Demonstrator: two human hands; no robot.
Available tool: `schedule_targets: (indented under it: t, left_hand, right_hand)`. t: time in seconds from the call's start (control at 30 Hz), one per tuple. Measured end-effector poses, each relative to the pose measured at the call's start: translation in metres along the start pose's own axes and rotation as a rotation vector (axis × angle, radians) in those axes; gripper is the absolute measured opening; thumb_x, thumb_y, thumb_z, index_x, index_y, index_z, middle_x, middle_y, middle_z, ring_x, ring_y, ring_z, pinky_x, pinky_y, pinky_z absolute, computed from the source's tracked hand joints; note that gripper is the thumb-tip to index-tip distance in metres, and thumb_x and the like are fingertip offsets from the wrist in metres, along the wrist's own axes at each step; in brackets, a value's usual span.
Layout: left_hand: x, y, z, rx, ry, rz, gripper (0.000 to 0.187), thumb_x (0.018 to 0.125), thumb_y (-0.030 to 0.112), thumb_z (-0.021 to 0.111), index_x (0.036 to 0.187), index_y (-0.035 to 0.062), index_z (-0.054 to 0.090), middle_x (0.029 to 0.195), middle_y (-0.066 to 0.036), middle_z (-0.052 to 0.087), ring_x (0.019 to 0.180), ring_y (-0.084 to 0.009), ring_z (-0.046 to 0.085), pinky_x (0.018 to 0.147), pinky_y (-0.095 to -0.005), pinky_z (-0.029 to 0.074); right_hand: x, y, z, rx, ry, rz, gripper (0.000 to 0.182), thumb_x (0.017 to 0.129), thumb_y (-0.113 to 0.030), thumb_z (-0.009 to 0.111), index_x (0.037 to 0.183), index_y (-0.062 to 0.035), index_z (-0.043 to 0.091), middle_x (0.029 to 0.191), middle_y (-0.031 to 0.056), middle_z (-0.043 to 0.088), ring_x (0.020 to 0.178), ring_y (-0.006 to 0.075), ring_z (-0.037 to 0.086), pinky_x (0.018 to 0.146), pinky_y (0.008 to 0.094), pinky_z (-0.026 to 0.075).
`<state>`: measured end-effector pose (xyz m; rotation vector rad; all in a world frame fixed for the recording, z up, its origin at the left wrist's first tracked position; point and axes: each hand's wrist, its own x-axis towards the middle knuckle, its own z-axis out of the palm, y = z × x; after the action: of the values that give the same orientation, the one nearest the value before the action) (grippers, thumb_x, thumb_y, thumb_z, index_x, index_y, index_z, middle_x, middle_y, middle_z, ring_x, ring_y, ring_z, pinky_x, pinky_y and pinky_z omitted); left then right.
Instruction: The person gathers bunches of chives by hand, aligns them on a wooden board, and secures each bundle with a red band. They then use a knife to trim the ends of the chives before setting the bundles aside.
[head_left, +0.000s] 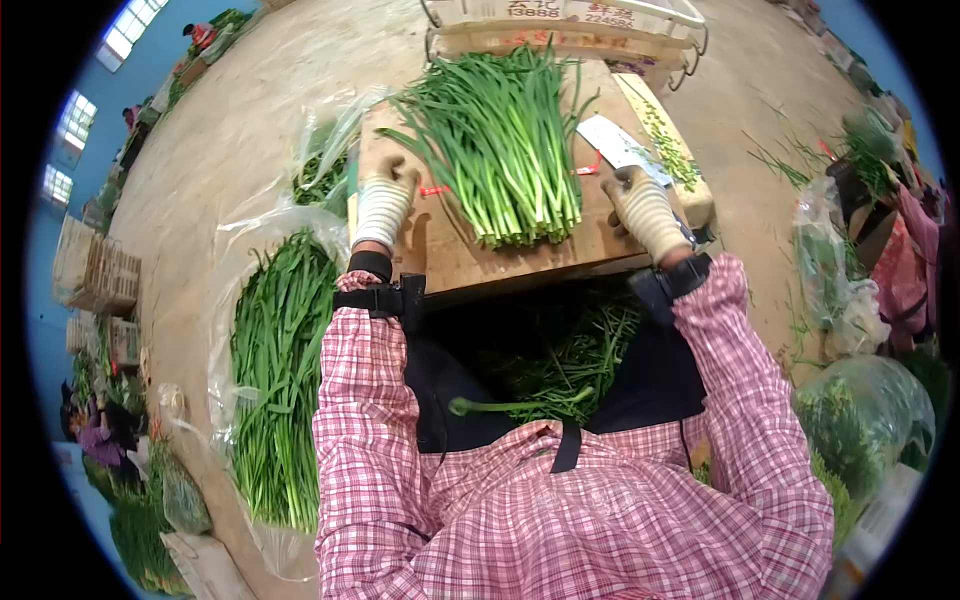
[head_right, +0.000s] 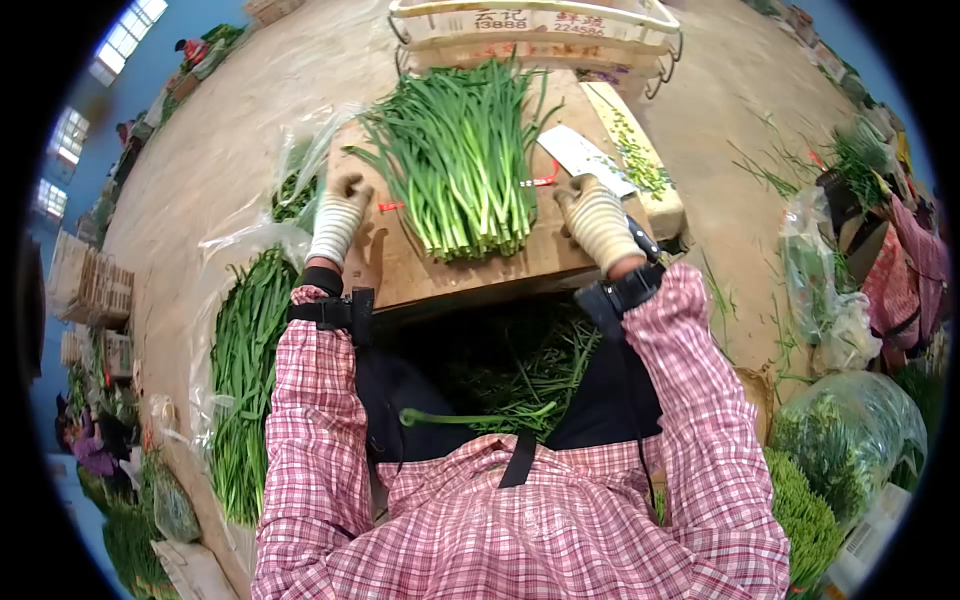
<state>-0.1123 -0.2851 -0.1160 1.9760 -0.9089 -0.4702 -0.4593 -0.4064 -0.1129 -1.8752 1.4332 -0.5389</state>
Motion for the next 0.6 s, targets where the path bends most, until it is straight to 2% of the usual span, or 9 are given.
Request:
schedule_targets:
  t: [0.03, 0.1, 0.13, 0.27, 0.33, 0.37, 0.43, 0.5, 0.6]
  left_hand:
    - [0.002, -0.011, -0.002, 0.13, -0.095, -0.071, 0.051, 0.085, 0.018, 0.07, 0.132, 0.0008, 0.057, 0.079, -0.013, 0.068, 0.063, -0.0173, 0.063, 0.059, -0.0324, 0.053]
    - [-0.012, -0.002, -0.003, 0.142, -0.181, -0.075, 0.053, 0.084, 0.02, 0.073, 0.131, 0.001, 0.057, 0.086, -0.015, 0.071, 0.067, -0.0177, 0.066, 0.062, -0.0317, 0.054]
    - [-0.006, -0.02, 0.004, 0.217, -0.115, 0.16, 0.04, 0.085, 0.018, 0.072, 0.119, -0.0025, 0.065, 0.089, -0.016, 0.072, 0.07, -0.018, 0.069, 0.064, -0.0303, 0.055]
    - [-0.021, 0.012, -0.004, 0.052, -0.226, -0.02, 0.022, 0.089, 0.017, 0.068, 0.097, -0.0033, 0.072, 0.089, -0.016, 0.073, 0.079, -0.0199, 0.07, 0.072, -0.0321, 0.055]
    - [-0.016, 0.008, -0.003, -0.057, -0.112, 0.064, 0.021, 0.088, 0.018, 0.071, 0.094, -0.0018, 0.072, 0.079, -0.01, 0.071, 0.067, -0.0151, 0.064, 0.062, -0.0297, 0.052]
    - [-0.011, 0.008, -0.002, -0.132, -0.089, 0.081, 0.02, 0.088, 0.019, 0.072, 0.093, -0.0009, 0.072, 0.076, -0.007, 0.069, 0.063, -0.0125, 0.061, 0.058, -0.0279, 0.05]
    - [0.002, 0.012, 0.005, -0.238, -0.099, 0.149, 0.023, 0.087, 0.023, 0.076, 0.091, 0.0012, 0.071, 0.072, -0.002, 0.066, 0.061, -0.007, 0.055, 0.054, -0.0226, 0.044]
    - [0.001, 0.032, 0.017, -0.334, -0.142, 0.269, 0.026, 0.084, 0.022, 0.078, 0.091, -0.0026, 0.071, 0.074, -0.006, 0.069, 0.064, -0.0107, 0.061, 0.06, -0.0253, 0.05]
    - [-0.008, 0.065, 0.038, -0.445, -0.292, 0.336, 0.022, 0.086, 0.023, 0.077, 0.091, 0.0022, 0.071, 0.075, -0.002, 0.068, 0.065, -0.0076, 0.059, 0.059, -0.0224, 0.048]
  right_hand:
    - [0.028, 0.025, 0.019, -0.15, 0.159, -0.186, 0.042, 0.089, -0.031, 0.065, 0.111, 0.0039, 0.061, 0.092, 0.0253, 0.069, 0.091, 0.0401, 0.067, 0.081, 0.0425, 0.054]
    - [0.043, 0.0, 0.021, -0.245, 0.098, -0.134, 0.043, 0.087, -0.032, 0.066, 0.11, 0.0049, 0.062, 0.095, 0.027, 0.068, 0.095, 0.0422, 0.066, 0.083, 0.0445, 0.053]
    - [0.046, -0.01, 0.021, -0.347, 0.038, -0.069, 0.045, 0.086, -0.033, 0.067, 0.109, 0.0059, 0.062, 0.098, 0.0286, 0.068, 0.098, 0.0443, 0.064, 0.086, 0.0466, 0.052]
    - [0.065, -0.004, 0.024, -0.513, 0.025, -0.187, 0.034, 0.09, -0.028, 0.065, 0.102, 0.0036, 0.065, 0.089, 0.0265, 0.069, 0.083, 0.0404, 0.068, 0.075, 0.0435, 0.056]
    - [0.047, -0.026, 0.013, 0.374, -0.041, 0.201, 0.025, 0.093, -0.02, 0.061, 0.103, 0.0024, 0.065, 0.082, 0.0184, 0.069, 0.066, 0.0272, 0.069, 0.058, 0.038, 0.056]
    - [0.049, -0.029, 0.014, 0.374, -0.035, 0.204, 0.025, 0.093, -0.02, 0.061, 0.103, 0.0024, 0.065, 0.082, 0.0184, 0.069, 0.066, 0.0272, 0.069, 0.058, 0.038, 0.056]
    - [0.052, -0.036, 0.018, 0.671, 0.033, 0.267, 0.02, 0.094, -0.015, 0.061, 0.104, 0.0022, 0.066, 0.076, 0.0109, 0.067, 0.058, 0.0173, 0.065, 0.049, 0.0328, 0.053]
    - [0.057, -0.046, 0.024, 0.683, 0.059, 0.174, 0.02, 0.092, -0.015, 0.064, 0.103, 0.0019, 0.066, 0.074, 0.0101, 0.068, 0.058, 0.019, 0.065, 0.051, 0.0332, 0.054]
    - [0.074, -0.063, 0.032, 0.28, 0.085, -0.204, 0.031, 0.088, -0.025, 0.068, 0.105, 0.0002, 0.072, 0.079, 0.0153, 0.073, 0.067, 0.019, 0.071, 0.066, 0.0311, 0.056]
